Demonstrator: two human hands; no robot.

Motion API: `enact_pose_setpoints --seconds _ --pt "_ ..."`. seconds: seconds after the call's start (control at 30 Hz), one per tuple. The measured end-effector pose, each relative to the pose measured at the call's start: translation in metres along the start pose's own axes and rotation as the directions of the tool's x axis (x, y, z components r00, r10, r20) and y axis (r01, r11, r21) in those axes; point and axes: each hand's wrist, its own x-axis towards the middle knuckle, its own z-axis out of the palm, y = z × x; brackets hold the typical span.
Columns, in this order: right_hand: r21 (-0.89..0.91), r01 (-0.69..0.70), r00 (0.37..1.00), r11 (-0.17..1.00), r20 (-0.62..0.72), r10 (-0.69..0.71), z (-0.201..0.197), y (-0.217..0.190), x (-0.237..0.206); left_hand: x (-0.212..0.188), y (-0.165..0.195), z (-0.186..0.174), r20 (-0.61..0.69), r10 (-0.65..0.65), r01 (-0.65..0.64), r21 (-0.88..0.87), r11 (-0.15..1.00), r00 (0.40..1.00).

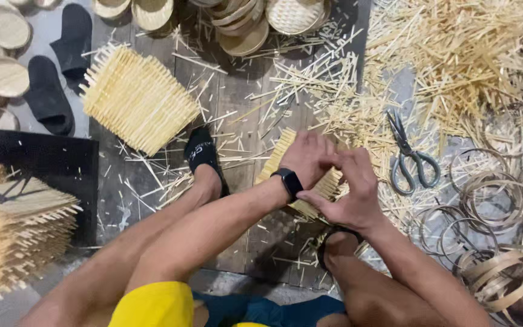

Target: The person sits on the floor of a bamboo workshop and uses scissors to trim the edges of woven bamboo skewer mats. They cut each mat to size, fit it into a round bamboo steamer base, press it in place, and set the finished mat onto a growing stack.

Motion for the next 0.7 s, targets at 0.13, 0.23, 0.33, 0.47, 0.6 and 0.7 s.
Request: enact_pose_setpoints --seconds 0.13,0.23,0.33,0.47,0.6,0.7 --pt "-0.019 -0.055 0.997 0.998 0.044 0.056 -0.002 -0.02 0.004 0.027 -0.002 0.008 0.222 -0.062 0.018 0.193 0.981 0.973" --pt "0.036 -0.165 0.983 0.986 0.092 0.161 0.004 -0.018 -0.001 0.028 0.001 0.025 0.225 -0.059 0.016 0.19 0.982 0.973" --pt "0.144 -0.267 0.959 0.953 0.133 0.249 0.006 -0.014 -0.005 0.026 0.006 0.039 0.125 -0.039 0.011 0.215 0.977 0.991" --pt "0.181 -0.297 0.951 0.937 0.143 0.274 0.01 -0.005 -0.019 0.021 0.007 0.04 0.179 -0.018 -0.026 0.246 0.969 0.984" --pt "0.206 -0.333 0.936 0.92 0.192 0.296 0.006 0.03 -0.042 0.018 0.0 0.02 0.28 -0.067 0.0 0.232 0.973 0.958" --pt "0.201 -0.63 0.768 0.75 0.018 0.64 0.006 0.074 -0.061 0.003 -0.016 0.007 0.18 -0.061 0.007 0.286 0.958 0.982"
